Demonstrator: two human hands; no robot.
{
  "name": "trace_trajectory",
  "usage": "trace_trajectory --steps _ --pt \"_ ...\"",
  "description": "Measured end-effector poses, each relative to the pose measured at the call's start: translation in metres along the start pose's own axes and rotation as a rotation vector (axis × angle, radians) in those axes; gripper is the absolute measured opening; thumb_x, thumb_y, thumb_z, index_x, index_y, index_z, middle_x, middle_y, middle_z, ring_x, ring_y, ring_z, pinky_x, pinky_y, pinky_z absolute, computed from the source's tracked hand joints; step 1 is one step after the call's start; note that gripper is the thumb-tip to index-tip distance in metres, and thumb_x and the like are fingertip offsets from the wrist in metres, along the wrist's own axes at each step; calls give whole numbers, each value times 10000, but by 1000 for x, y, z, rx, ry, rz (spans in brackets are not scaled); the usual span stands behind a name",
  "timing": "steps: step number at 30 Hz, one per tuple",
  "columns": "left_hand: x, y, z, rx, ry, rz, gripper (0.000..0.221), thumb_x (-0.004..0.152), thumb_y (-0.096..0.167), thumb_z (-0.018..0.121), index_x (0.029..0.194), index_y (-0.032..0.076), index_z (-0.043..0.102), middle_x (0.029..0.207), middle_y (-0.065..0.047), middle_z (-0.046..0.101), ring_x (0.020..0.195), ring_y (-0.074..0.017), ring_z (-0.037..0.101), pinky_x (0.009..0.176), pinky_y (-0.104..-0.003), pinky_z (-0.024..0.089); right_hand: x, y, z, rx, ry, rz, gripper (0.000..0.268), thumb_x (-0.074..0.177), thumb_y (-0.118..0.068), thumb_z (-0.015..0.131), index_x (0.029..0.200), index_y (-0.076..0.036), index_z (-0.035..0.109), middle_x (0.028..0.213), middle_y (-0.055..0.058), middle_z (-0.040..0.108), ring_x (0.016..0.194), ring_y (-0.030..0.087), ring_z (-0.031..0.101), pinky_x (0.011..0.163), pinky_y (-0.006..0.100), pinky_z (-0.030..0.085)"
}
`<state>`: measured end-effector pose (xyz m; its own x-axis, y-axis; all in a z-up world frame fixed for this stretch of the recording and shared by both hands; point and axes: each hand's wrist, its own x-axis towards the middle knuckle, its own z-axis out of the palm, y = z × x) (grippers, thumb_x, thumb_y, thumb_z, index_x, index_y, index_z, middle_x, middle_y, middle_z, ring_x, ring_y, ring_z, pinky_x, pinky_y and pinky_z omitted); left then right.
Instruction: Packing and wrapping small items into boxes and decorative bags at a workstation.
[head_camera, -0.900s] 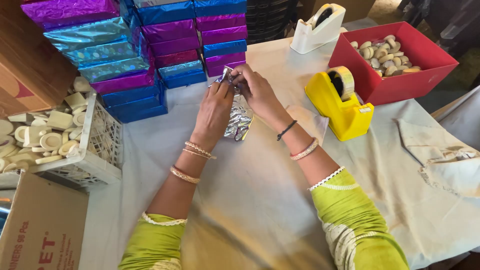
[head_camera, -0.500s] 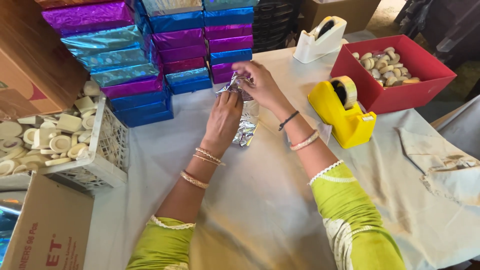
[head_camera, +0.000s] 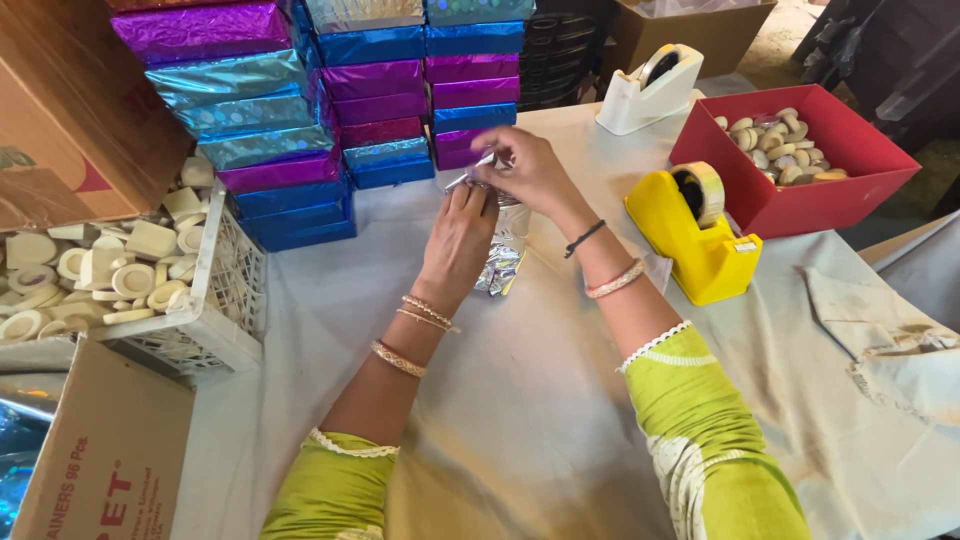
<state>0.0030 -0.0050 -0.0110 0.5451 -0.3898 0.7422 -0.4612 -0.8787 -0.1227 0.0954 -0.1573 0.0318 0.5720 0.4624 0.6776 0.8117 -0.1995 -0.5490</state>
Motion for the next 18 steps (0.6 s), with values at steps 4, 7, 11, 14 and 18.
trace_trajectory --steps 4,7,11,14,18 --pt "0 -1 -1 -52 -58 -23 314 816 -8 591 1115 -56 677 1040 -142 603 1053 -302 564 961 -397 485 0 -3 1 -232 72 105 117 955 -151 797 1007 -63 738 854 -28 701 711 54 602 648 252 487" --pt "-1 -1 1 -61 9 -23 343 816 -13 593 1146 -63 675 1045 -146 603 1061 -304 562 948 -400 482 -4 -14 -4 -35 290 62 40 1041 -83 709 1034 -43 713 841 -9 668 704 55 561 603 228 454" --pt "0 -2 0 -97 46 -33 336 782 -41 592 1108 -50 672 1090 -151 616 1085 -302 563 972 -402 483 -15 -18 -10 200 392 166 51 1071 -58 628 1086 -40 584 812 -3 603 683 49 562 573 199 467" --pt "0 -2 -3 -113 41 -34 320 779 -47 600 1092 -46 671 1076 -149 616 1086 -305 565 974 -404 482 -27 -11 -5 222 355 214 110 1032 -16 605 1092 -48 518 835 3 611 692 59 623 575 209 523" --pt "1 -3 -5 -154 19 -33 312 766 -61 591 1065 -45 677 1027 -138 625 1072 -307 561 967 -395 486 -39 6 6 33 286 153 241 946 71 611 1121 -45 492 891 53 624 767 104 672 645 249 588"
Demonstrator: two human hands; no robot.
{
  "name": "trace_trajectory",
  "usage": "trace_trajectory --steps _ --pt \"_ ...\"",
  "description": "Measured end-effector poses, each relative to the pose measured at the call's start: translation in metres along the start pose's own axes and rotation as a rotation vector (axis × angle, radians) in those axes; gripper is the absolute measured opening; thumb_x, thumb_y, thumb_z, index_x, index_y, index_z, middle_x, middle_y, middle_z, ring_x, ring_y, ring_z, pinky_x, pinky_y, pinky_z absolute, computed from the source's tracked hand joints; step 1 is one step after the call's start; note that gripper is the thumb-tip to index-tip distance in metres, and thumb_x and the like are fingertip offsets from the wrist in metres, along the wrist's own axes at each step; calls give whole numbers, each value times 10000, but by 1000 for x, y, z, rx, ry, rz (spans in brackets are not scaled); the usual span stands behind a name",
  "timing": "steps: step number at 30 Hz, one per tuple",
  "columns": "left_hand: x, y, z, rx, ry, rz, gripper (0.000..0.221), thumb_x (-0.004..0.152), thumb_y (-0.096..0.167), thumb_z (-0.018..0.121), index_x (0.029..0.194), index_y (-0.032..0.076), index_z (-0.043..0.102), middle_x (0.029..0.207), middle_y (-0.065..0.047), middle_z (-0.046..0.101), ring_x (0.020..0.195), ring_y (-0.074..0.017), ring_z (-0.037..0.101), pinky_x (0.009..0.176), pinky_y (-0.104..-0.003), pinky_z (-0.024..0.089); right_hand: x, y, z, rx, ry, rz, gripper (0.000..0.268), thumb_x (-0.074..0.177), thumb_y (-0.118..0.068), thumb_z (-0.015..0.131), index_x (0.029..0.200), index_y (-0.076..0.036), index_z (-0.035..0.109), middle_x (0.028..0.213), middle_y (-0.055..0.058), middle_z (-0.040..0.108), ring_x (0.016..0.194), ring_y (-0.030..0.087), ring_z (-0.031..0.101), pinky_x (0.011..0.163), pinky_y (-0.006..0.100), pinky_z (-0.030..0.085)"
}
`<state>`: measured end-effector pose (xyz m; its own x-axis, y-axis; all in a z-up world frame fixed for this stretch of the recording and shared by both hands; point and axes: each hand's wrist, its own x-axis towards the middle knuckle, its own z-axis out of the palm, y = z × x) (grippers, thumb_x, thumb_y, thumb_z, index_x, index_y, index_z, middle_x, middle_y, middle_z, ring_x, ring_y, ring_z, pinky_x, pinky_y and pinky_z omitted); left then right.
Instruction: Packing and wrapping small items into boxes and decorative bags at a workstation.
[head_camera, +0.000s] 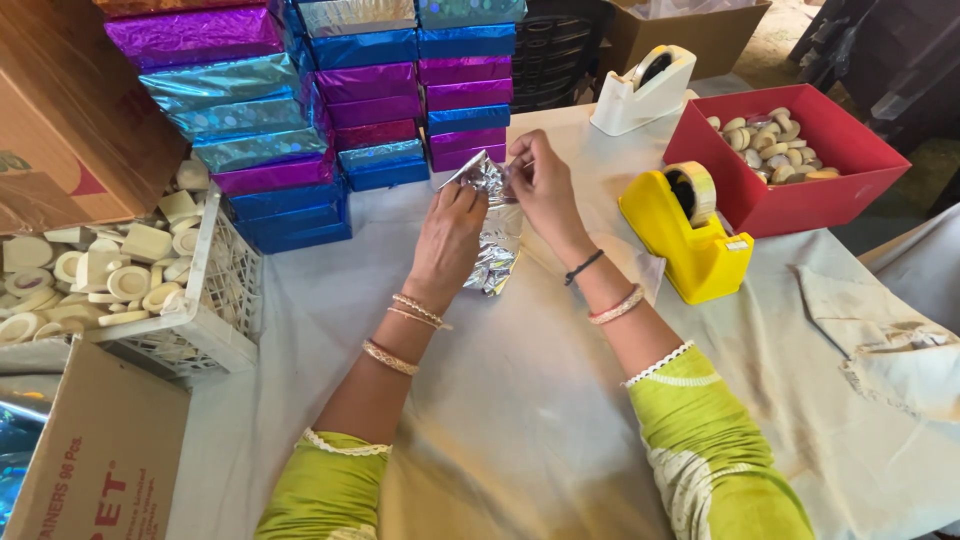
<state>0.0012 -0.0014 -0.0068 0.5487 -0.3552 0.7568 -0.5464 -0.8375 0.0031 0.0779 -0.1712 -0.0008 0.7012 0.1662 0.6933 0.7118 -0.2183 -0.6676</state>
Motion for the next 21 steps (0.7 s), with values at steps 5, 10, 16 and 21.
trace_trajectory --steps 5,10,16,21 --pt "4 -5 -4 -101 33 -69 398 815 -83 561 1201 -15 628 989 -158 626 983 -347 602 873 -433 514 0 -16 5 -138 4 -34 322 893 65 708 1094 -56 488 877 84 623 746 167 682 667 301 556" --pt "13 -16 -5 -266 -50 -329 420 966 -46 537 1370 58 499 986 -183 669 890 -400 681 752 -500 537 -2 -17 9 -214 17 -12 371 849 46 751 1100 -61 500 947 80 607 750 186 677 668 309 559" --pt "20 -23 -7 -397 144 -311 496 918 -73 597 1368 39 423 1130 -212 682 967 -420 691 757 -485 557 -2 -24 11 -311 62 -54 376 831 -2 777 1108 -69 533 1052 88 570 774 212 703 644 312 604" --pt "24 -32 6 -344 261 -368 487 904 -127 581 1337 63 468 1094 -205 680 975 -387 708 778 -458 567 -3 -16 13 -310 66 -76 290 910 24 690 1166 -83 608 1116 86 639 838 245 743 716 372 594"
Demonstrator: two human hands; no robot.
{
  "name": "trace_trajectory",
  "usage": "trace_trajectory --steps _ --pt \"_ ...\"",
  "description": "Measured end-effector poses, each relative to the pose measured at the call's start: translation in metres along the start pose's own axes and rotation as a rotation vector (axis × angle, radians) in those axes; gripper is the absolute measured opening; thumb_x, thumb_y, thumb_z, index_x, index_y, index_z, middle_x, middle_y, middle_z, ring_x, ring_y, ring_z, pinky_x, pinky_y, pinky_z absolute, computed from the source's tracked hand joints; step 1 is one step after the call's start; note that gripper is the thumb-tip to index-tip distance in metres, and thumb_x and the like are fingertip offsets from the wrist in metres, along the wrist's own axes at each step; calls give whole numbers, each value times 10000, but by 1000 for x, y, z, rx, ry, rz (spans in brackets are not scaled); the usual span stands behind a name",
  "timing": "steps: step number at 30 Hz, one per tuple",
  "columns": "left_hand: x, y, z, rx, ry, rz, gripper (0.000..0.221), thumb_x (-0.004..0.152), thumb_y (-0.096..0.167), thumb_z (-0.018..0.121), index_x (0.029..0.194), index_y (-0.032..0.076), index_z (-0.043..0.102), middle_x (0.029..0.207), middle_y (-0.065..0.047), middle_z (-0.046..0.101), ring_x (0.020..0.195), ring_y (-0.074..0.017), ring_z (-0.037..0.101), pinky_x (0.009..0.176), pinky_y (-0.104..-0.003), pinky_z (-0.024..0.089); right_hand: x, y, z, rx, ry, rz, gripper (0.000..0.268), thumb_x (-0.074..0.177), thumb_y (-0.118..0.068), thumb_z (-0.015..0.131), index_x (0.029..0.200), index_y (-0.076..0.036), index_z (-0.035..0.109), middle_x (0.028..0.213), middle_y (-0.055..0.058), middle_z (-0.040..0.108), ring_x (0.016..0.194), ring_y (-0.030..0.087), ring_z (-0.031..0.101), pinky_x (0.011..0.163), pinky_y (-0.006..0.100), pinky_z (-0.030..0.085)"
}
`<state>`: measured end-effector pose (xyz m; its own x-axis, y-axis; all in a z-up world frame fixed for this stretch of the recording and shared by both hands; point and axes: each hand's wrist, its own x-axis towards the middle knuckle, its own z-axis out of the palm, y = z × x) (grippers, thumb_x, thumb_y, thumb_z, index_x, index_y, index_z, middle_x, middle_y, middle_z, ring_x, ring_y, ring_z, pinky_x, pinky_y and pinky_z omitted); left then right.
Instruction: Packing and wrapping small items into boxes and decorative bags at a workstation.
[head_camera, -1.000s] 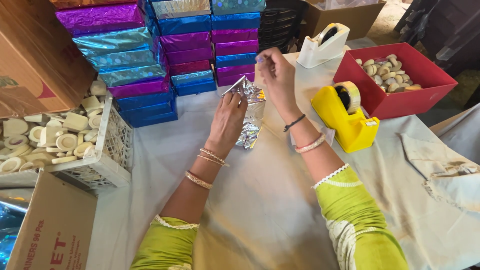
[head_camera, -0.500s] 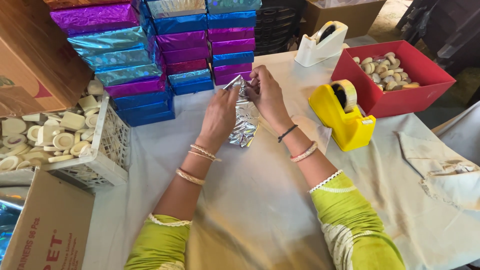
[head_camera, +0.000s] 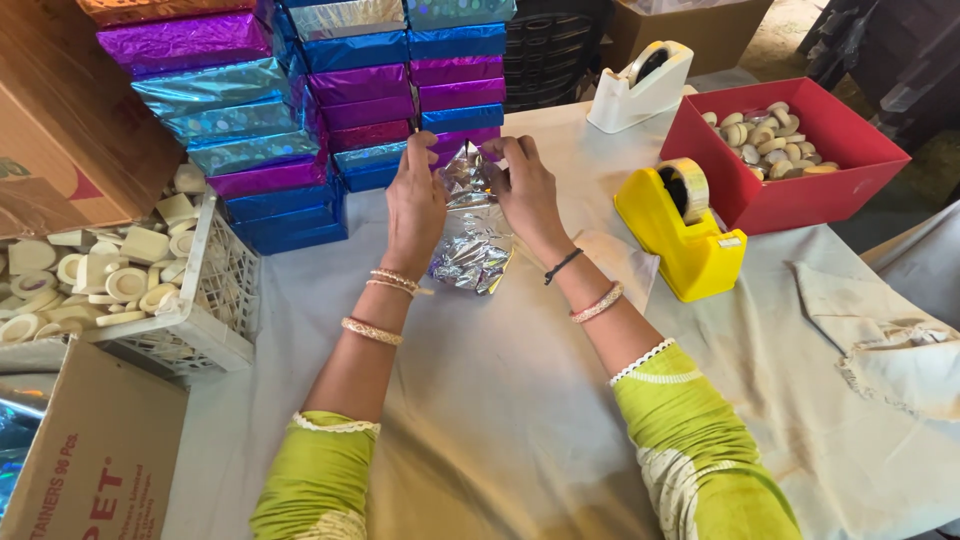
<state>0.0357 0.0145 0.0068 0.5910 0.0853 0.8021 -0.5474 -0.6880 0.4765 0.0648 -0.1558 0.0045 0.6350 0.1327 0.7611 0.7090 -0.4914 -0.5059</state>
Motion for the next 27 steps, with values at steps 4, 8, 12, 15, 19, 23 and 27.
trace_trajectory --steps 4,8,12,15,19,23,27 --pt "4 -9 7 9 -29 -87 494 857 -76 666 1293 82 495 979 -172 707 886 -361 713 730 -454 559 0 -4 1 -46 -9 29 321 907 23 686 1205 -88 642 1112 97 658 861 269 733 724 382 586" --pt "8 -10 10 19 -91 -130 476 846 -1 736 1257 85 513 875 -141 714 821 -341 713 702 -463 535 0 -11 0 -21 -27 24 361 874 -43 748 1215 -96 642 1081 92 658 880 233 755 757 355 600" --pt "11 -11 13 81 -137 -176 430 837 35 750 1223 102 571 877 -135 712 804 -336 711 707 -459 536 2 -14 -1 -75 -71 52 400 841 -77 783 1216 -95 646 1068 93 665 855 233 749 761 358 591" --pt "11 -7 12 83 -114 -144 395 803 24 754 1166 106 622 927 -139 711 819 -344 711 703 -453 542 2 -13 -1 -54 -69 38 391 839 -76 782 1208 -97 654 1063 85 674 870 239 744 772 356 592" --pt "11 -6 13 45 -73 -106 333 793 39 765 1099 102 652 983 -130 721 842 -331 720 709 -439 555 4 -11 -1 -13 -78 93 363 817 -94 779 1164 -89 669 1033 85 681 827 249 734 740 366 581" --pt "11 -3 13 75 -88 -166 230 817 87 776 1028 115 689 946 -119 726 826 -323 717 697 -438 547 5 -8 1 16 -38 96 214 935 -79 681 1147 -106 700 1030 73 707 842 241 735 733 359 571" --pt "10 0 13 71 -58 -150 174 841 95 761 979 101 654 915 -104 713 794 -324 704 673 -439 529 4 -13 2 39 -3 126 162 938 -75 683 1098 -98 688 976 63 726 788 215 740 688 347 568"
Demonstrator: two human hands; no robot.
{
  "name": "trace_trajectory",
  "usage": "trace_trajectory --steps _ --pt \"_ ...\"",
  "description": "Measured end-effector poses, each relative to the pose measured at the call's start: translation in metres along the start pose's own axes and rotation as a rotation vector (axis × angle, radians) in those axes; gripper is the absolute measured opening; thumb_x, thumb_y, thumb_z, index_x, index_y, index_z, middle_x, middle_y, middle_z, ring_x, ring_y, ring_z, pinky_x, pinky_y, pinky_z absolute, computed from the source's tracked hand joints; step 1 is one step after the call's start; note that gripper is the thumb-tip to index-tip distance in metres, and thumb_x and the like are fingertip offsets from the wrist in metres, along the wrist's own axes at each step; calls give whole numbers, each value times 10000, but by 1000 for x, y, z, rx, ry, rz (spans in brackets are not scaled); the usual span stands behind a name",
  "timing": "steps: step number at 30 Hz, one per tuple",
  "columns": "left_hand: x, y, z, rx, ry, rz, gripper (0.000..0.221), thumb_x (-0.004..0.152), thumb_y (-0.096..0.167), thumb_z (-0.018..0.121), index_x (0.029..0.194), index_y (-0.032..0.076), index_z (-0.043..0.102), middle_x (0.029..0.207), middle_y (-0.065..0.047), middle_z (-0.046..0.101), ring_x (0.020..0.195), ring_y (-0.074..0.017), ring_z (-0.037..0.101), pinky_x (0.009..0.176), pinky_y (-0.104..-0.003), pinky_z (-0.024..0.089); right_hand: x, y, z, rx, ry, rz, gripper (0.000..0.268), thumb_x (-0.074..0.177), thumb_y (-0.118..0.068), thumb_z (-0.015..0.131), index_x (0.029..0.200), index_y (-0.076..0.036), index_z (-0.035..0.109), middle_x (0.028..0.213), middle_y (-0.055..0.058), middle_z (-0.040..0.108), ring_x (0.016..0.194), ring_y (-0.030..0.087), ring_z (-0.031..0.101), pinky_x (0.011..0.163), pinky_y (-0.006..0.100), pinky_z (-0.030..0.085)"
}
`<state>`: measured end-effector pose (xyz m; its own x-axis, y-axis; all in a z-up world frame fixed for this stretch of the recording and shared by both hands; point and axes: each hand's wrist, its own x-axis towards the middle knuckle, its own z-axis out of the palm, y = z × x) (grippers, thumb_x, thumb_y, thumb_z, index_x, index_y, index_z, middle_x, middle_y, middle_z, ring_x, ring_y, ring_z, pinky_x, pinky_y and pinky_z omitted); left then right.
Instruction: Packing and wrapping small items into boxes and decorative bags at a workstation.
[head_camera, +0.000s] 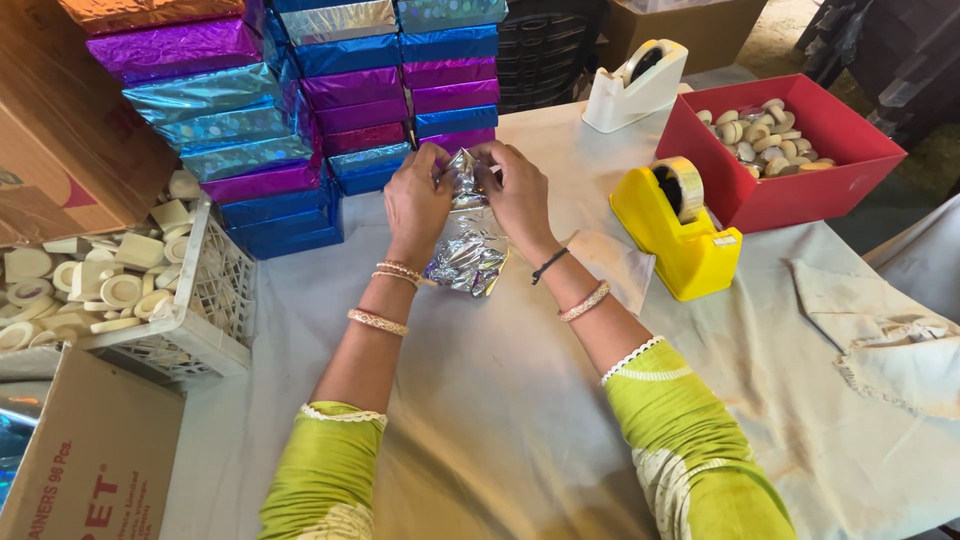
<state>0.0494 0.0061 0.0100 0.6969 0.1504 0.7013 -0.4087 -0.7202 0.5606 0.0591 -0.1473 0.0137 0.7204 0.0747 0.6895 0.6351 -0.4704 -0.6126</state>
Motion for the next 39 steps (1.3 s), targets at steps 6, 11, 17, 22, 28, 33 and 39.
trace_trajectory --steps 6,11,17,22,28,33,39 --pt "-2 8 -3 -4 5 10 187 826 3 665 970 108 608 894 -88 689 777 -331 684 661 -455 506 -1 -15 -7 89 -8 53 178 899 -5 666 1056 -88 651 947 38 750 767 191 751 657 328 568" --pt "-4 8 -4 -9 -1 52 207 852 -32 624 982 129 624 933 -100 677 790 -348 673 655 -470 493 -1 -9 -4 79 4 29 138 900 14 657 998 -82 669 942 44 738 767 193 754 669 329 566" --pt "-4 3 -5 -18 -16 83 189 856 -10 643 960 145 670 914 -94 661 774 -337 670 648 -468 490 -1 6 2 127 14 47 74 925 -40 666 995 -61 676 953 38 755 775 171 759 710 311 578" --pt "-3 -3 -5 -86 -40 71 118 852 39 679 932 125 670 935 -80 670 755 -309 676 651 -435 508 1 -7 -4 96 -1 68 187 871 -149 774 1012 -56 695 970 45 748 751 171 746 674 298 577" --pt "-3 -4 -8 -93 -58 70 191 815 61 761 973 101 662 892 -62 643 707 -240 662 628 -383 516 2 5 -4 -13 -56 -14 267 852 -167 799 1102 -92 742 1005 58 720 748 197 733 695 309 587" --pt "-3 -9 -8 -84 -46 121 306 777 68 825 1063 98 721 879 -69 634 692 -206 650 615 -350 529 1 20 1 -28 -35 -44 129 877 -99 760 1005 -83 750 938 69 697 798 213 724 693 330 572" --pt "-7 -9 -7 -131 -15 112 171 798 31 802 943 81 727 887 -71 643 703 -189 673 633 -335 545 0 16 0 36 -53 -31 107 903 -78 726 1010 -71 730 932 50 695 770 179 714 690 308 551"
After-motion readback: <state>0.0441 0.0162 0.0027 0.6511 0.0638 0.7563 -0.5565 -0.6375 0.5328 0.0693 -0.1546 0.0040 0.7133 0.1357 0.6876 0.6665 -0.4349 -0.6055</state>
